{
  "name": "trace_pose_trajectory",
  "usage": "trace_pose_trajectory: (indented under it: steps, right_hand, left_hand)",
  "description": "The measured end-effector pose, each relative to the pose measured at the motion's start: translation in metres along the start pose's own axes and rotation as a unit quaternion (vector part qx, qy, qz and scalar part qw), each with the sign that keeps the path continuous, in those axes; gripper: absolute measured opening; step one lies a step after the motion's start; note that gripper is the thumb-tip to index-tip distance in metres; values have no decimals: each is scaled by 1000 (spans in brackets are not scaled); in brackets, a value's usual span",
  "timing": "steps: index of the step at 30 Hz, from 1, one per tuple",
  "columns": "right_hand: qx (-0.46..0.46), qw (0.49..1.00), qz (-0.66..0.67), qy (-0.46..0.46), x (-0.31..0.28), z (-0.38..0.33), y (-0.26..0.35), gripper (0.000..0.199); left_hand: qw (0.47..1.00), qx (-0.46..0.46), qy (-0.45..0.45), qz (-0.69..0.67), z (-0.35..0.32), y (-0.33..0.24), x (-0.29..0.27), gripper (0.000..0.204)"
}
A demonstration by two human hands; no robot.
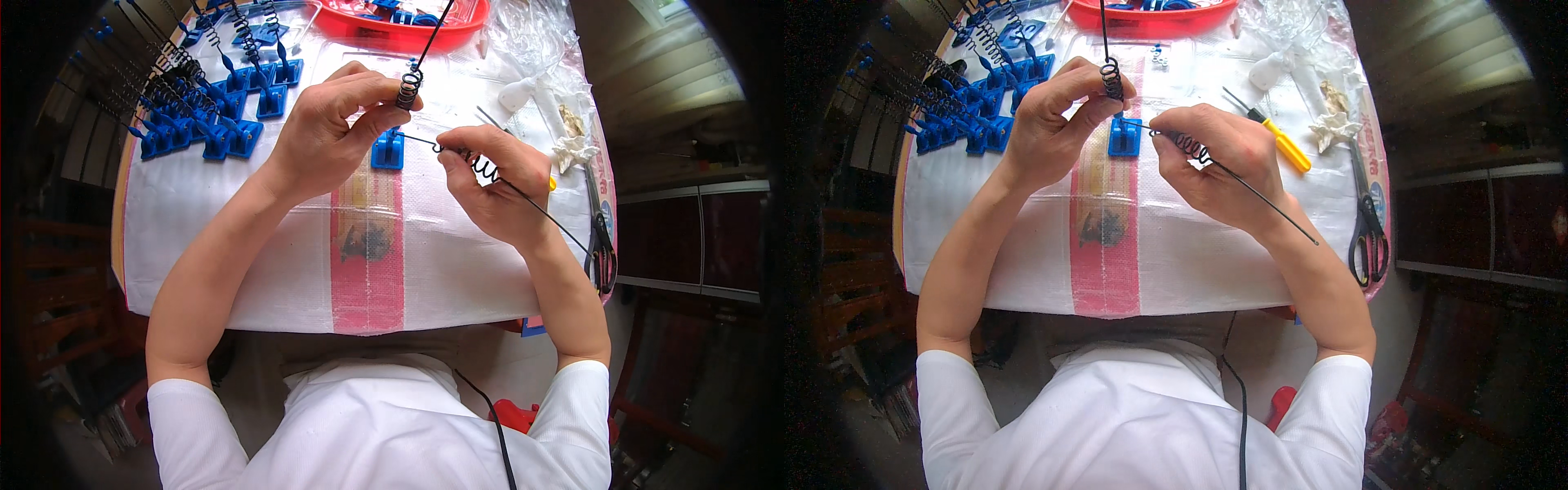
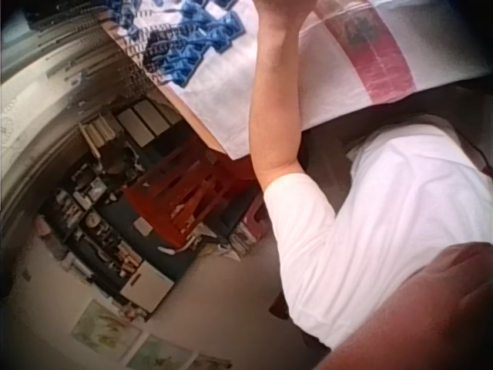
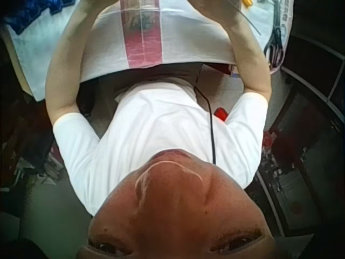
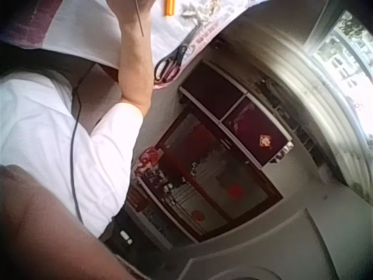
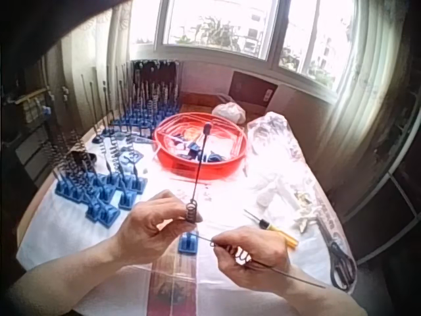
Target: Manually assembling a spring-like component onto a plastic base and connecting a wire.
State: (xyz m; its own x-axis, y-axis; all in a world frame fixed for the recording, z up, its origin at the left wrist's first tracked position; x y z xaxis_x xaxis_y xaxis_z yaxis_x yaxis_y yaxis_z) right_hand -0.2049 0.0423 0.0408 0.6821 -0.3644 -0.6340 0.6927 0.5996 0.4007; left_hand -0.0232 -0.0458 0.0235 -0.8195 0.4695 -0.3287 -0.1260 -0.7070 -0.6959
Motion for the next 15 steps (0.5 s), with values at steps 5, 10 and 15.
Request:
trace_pose_trajectory:
  steps: [5,10,15]
  right_hand:
    - [-4,1000,-7,-1,0,0,-1,15]
    - [-7,1000,-8,-2,2,1,-2,15]
    - [-8,1000,-5,-1,2,1,-3,16]
  left_hand:
    - [1000,2,3,5,0,0,0,12]
    - [1000,1,1,5,1,-1,0,13]
    - [1000,2,3,5,1,-1,0,13]
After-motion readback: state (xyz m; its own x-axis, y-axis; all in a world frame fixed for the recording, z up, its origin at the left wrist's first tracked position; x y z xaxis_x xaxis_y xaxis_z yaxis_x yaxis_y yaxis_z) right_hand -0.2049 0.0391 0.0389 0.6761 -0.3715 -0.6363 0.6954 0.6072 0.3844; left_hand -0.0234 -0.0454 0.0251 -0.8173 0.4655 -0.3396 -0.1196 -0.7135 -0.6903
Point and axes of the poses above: each hand's wrist, its own z-axis towards the middle knuckle, its own x-axis out of the palm, y = z × x, the point moved 3 cm from there along z, towards the middle knuckle, and after that the axes turned 8 degrees about -z, right-handed, at the moved point
